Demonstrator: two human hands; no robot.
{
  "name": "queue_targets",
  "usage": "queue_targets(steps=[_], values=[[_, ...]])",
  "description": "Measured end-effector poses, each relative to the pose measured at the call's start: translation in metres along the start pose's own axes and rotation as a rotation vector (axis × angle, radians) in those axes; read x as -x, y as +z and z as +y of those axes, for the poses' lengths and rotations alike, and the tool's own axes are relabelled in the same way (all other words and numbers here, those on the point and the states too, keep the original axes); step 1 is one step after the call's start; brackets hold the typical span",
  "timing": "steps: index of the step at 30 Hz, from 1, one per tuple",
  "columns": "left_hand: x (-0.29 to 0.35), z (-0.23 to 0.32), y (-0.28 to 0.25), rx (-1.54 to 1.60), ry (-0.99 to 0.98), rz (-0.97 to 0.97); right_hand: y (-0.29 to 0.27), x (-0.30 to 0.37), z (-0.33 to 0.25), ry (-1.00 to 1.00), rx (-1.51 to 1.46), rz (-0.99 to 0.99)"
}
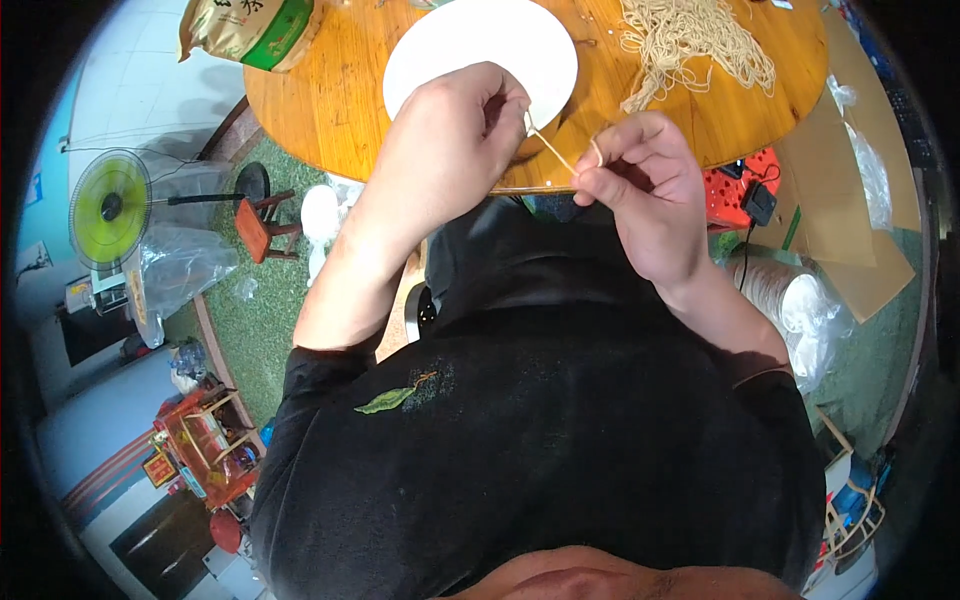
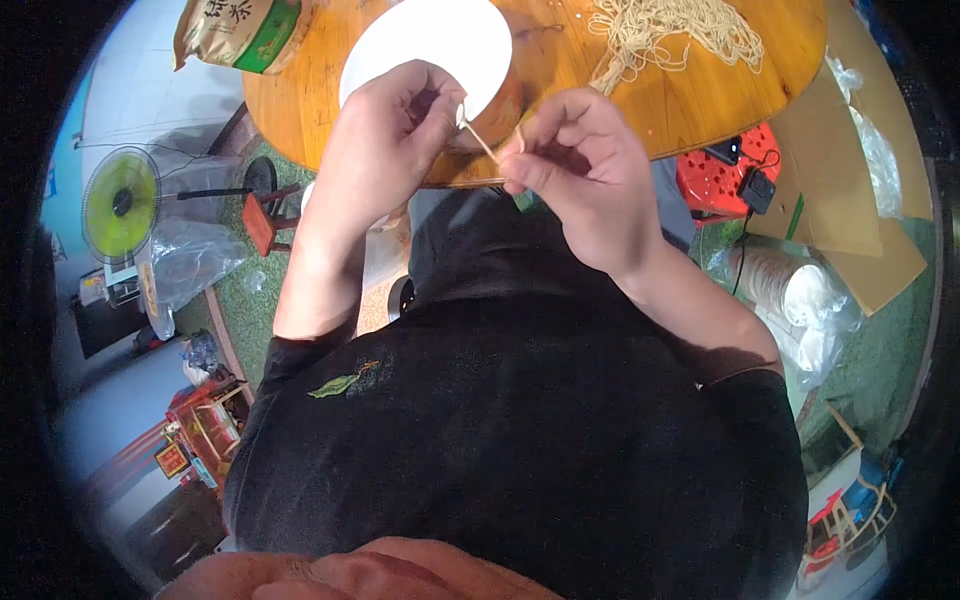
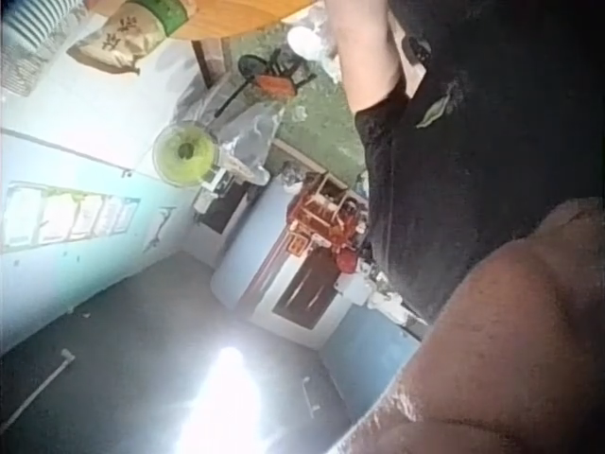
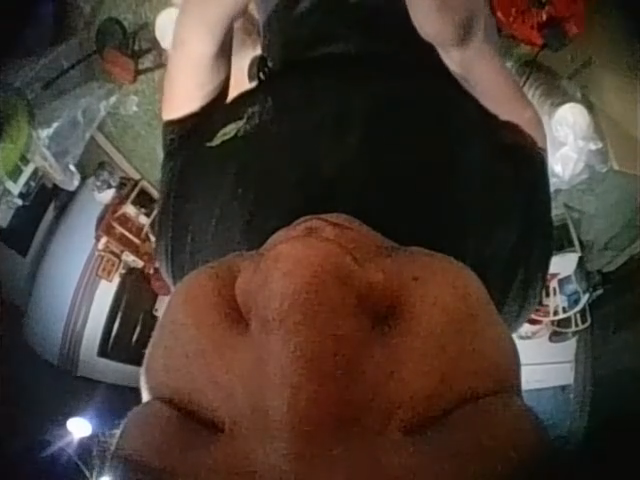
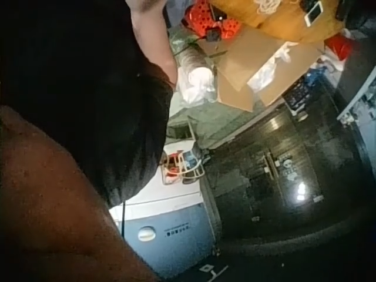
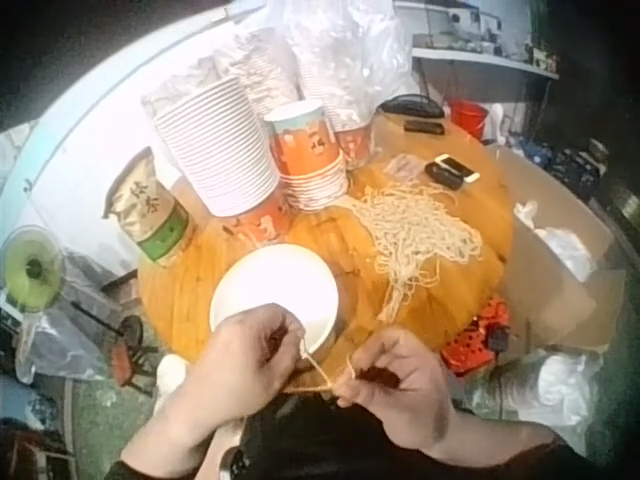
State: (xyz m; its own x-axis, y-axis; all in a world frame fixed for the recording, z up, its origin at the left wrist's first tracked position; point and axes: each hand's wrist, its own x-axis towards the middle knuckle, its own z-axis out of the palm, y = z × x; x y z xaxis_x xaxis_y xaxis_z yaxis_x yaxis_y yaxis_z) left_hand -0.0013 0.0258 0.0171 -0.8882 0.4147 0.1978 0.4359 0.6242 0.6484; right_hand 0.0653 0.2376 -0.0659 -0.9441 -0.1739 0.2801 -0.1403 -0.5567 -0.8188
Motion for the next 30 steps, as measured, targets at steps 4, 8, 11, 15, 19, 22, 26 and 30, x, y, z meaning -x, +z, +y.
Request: queue_targets(steps=[4,8,11,15,19,22,26,30], values=[[0.001,-0.002,-0.001,-0.088,0.18,0.148,0.006,-0.007,-0.007,0.039,0.087,0.202],[0.015,-0.002,-0.009,-0.148,0.493,0.076,0.01,-0.005,-0.016,0.126,0.143,0.203],[0.015,-0.005,-0.001,-0.235,0.524,0.11,0.02,-0.001,-0.024,0.049,0.393,0.218],[0.012,-0.005,0.003,-0.253,0.537,0.175,0.026,-0.014,-0.04,-0.521,1.17,0.057],[0.014,-0.001,0.004,-0.272,0.51,0.185,0.008,-0.029,-0.039,-0.606,1.352,0.092],[0.018,-0.002,0.005,-0.285,0.471,0.206,-0.004,-0.044,-0.05,-0.572,1.395,0.051],[0.018,0.002,0.004,-0.262,0.396,0.182,-0.008,-0.064,-0.065,-0.764,1.425,-0.109],[0.017,0.006,-0.002,-0.241,0.398,0.136,-0.003,-0.074,-0.075,-0.833,1.467,-0.195]])
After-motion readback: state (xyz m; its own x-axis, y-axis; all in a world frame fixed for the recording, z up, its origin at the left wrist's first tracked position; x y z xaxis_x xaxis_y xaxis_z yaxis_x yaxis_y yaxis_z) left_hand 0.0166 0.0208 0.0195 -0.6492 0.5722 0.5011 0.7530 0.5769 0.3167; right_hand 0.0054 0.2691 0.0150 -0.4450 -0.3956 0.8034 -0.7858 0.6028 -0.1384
